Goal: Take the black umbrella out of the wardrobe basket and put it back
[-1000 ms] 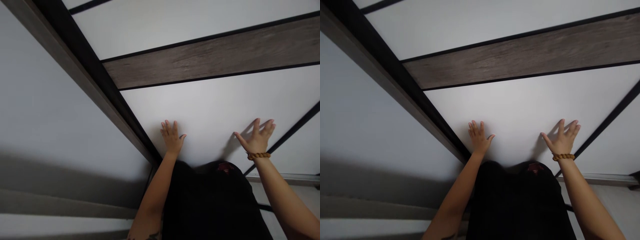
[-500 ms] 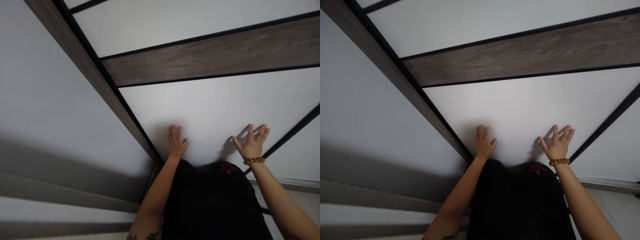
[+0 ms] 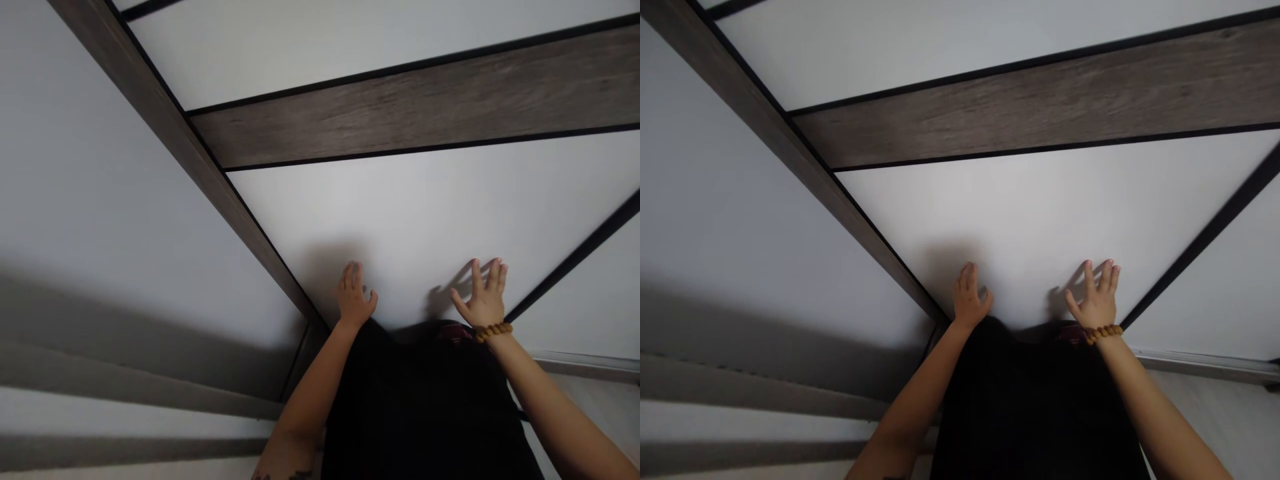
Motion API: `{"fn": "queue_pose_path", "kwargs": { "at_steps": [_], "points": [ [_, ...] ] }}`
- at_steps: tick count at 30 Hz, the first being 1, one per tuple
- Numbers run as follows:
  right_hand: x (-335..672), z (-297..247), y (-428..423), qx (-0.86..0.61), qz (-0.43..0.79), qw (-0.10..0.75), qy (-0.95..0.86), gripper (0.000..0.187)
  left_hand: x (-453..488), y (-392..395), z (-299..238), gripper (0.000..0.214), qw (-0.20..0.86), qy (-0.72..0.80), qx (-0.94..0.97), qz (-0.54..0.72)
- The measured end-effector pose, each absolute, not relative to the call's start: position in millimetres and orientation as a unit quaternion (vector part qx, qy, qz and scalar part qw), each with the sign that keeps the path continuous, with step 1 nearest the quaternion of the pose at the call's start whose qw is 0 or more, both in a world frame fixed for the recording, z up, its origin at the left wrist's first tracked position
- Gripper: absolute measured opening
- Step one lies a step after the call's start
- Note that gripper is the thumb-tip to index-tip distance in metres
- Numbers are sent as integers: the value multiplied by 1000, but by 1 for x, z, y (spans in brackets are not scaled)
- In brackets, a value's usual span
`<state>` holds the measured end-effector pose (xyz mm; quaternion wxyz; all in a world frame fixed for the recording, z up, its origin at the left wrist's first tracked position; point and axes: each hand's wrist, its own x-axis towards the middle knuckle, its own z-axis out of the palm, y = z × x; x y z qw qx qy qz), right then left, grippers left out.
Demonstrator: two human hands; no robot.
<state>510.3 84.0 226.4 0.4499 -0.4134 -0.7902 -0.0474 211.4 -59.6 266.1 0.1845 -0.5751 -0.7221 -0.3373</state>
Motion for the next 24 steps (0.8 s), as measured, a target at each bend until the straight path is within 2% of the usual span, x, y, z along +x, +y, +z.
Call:
{"fn": "queue_pose_path", "kwargs": {
  "at_steps": [3, 5, 8, 10, 14, 24],
  "points": [
    [505, 211, 65, -403, 21, 448, -798, 91, 220, -67, 244, 81, 74, -728, -566, -379],
    [496, 192, 46, -403, 134, 431, -796, 90, 231, -73, 220, 82, -21, -738, -534, -412],
    [483, 161, 19, -398, 330, 356, -779, 94, 250, -82, 181, 90, -146, -732, -489, -451],
    [480, 145, 8, -379, 401, 309, -774, 97, 258, -88, 161, 98, -223, -710, -487, -458],
    [485, 130, 6, -364, 448, 268, -771, 102, 256, -93, 143, 109, -312, -674, -499, -446],
    [496, 118, 27, -429, 428, 284, -743, 101, 250, -91, 135, 111, -319, -669, -500, -449]
  ]
}}
